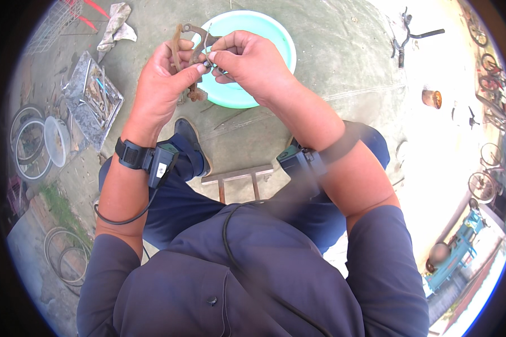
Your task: The person assembles small metal parts by hand, inserting pins and washers into a curved bracket and a separate U-shaped piece. The person repeatedly picks parts from a green basin, aligns them, and secures them with pins.
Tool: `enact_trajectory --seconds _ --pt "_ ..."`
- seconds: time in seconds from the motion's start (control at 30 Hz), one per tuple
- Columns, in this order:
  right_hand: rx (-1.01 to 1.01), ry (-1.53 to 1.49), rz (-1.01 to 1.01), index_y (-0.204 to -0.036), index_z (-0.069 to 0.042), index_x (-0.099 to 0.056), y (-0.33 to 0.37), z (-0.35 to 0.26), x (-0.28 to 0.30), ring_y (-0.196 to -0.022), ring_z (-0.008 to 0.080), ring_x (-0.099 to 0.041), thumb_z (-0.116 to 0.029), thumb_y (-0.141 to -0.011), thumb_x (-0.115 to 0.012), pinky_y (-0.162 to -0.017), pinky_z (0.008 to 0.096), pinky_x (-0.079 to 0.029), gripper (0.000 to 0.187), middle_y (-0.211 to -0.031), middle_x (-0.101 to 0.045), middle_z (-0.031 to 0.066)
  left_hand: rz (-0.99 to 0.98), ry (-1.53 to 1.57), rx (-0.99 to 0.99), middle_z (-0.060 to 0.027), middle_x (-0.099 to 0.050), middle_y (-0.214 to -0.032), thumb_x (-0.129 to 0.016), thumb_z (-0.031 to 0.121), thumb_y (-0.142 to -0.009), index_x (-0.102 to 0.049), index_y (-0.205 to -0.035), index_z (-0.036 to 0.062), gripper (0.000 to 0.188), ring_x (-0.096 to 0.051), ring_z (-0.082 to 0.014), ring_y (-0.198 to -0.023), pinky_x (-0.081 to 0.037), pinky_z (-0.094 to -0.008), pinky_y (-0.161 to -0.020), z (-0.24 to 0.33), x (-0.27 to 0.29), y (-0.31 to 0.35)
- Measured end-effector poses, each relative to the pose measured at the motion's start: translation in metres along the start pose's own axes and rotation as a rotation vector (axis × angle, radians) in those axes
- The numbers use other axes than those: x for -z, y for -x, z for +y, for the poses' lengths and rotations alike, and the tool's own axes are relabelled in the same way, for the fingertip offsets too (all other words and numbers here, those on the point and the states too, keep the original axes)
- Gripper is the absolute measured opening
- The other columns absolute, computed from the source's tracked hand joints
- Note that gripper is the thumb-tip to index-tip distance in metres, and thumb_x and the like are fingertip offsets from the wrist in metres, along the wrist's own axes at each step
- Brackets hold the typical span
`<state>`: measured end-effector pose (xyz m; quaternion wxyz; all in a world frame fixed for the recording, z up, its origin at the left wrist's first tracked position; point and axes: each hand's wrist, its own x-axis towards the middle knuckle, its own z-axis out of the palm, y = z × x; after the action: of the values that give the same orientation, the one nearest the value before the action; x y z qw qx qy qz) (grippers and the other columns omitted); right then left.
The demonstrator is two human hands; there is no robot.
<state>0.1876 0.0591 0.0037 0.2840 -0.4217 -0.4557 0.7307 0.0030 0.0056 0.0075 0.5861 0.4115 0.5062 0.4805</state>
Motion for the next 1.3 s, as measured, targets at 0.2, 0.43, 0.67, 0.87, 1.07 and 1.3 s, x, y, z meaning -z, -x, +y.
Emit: enact_trajectory --seconds 0.2,0.43,0.67,0.87,1.07,1.3 --pt "-0.046 -0.003 0.023 -0.106 0.0 -0.061 0.0038 -0.0012 -0.0028 -0.088 0.0152 -0.068 -0.015 -0.096 -0.065 -0.078 0.0289 -0.059 0.018 -0.104 -0.068 0.009 0.017 0.022 0.0 -0.0118 -0.066 -0.104 -0.07 0.002 -0.087 -0.049 -0.121 -0.004 0.041 -0.068 -0.015 -0.086 -0.06 -0.0288 -0.06 -0.0006 -0.0012 -0.0004" --pt "-0.098 -0.024 -0.009 -0.107 0.0 -0.063 0.0049 -0.003 -0.0035 -0.085 0.0156 -0.069 -0.019 -0.097 -0.064 -0.077 0.0298 -0.059 0.022 -0.103 -0.069 0.0087 -0.002 -0.006 -0.001 -0.0071 -0.063 -0.105 -0.07 0.002 -0.088 -0.049 -0.125 0.0018 0.042 -0.064 -0.0134 -0.092 -0.058 -0.0283 -0.067 -0.0009 0.0029 -0.0007" --pt "-0.071 -0.037 -0.009 -0.108 0.001 -0.065 0.0049 -0.0011 -0.0042 -0.086 0.0154 -0.069 -0.019 -0.097 -0.064 -0.076 0.0287 -0.059 0.022 -0.105 -0.07 0.0084 0.027 0.016 -0.053 -0.0108 -0.065 -0.103 -0.071 0.002 -0.086 -0.05 -0.12 -0.0032 0.04 -0.065 -0.0121 -0.082 -0.057 -0.0284 -0.06 -0.002 0.0015 -0.0015" --pt "-0.041 -0.156 -0.001 -0.105 0.001 -0.065 0.0057 0.0048 -0.0068 -0.084 0.0147 -0.068 -0.017 -0.096 -0.065 -0.073 0.0274 -0.058 0.02 -0.103 -0.071 0.009 0.029 0.007 -0.064 -0.0096 -0.065 -0.101 -0.071 0.001 -0.086 -0.051 -0.118 -0.0016 0.038 -0.064 -0.0113 -0.08 -0.057 -0.028 -0.061 -0.0045 0.0025 -0.0026" --pt "0.025 -0.179 0.027 -0.102 0.002 -0.064 0.006 0.0062 -0.0083 -0.079 0.0151 -0.069 -0.015 -0.095 -0.065 -0.069 0.0266 -0.057 0.019 -0.099 -0.071 0.0097 -0.008 0.194 -0.067 -0.0076 -0.065 -0.101 -0.071 0.002 -0.086 -0.052 -0.115 -0.001 0.035 -0.062 -0.0101 -0.08 -0.057 -0.0275 -0.063 -0.0036 -0.0014 -0.0005" --pt "0.024 -0.165 0.015 -0.1 0.001 -0.063 0.0066 0.0053 -0.0077 -0.077 0.0151 -0.068 -0.016 -0.095 -0.064 -0.068 0.0271 -0.056 0.018 -0.096 -0.071 0.0095 -0.016 0.121 -0.077 -0.0067 -0.066 -0.102 -0.072 0.002 -0.086 -0.055 -0.115 0.0015 0.034 -0.063 -0.0102 -0.087 -0.052 -0.0258 -0.074 -0.0076 0.0036 -0.0037"
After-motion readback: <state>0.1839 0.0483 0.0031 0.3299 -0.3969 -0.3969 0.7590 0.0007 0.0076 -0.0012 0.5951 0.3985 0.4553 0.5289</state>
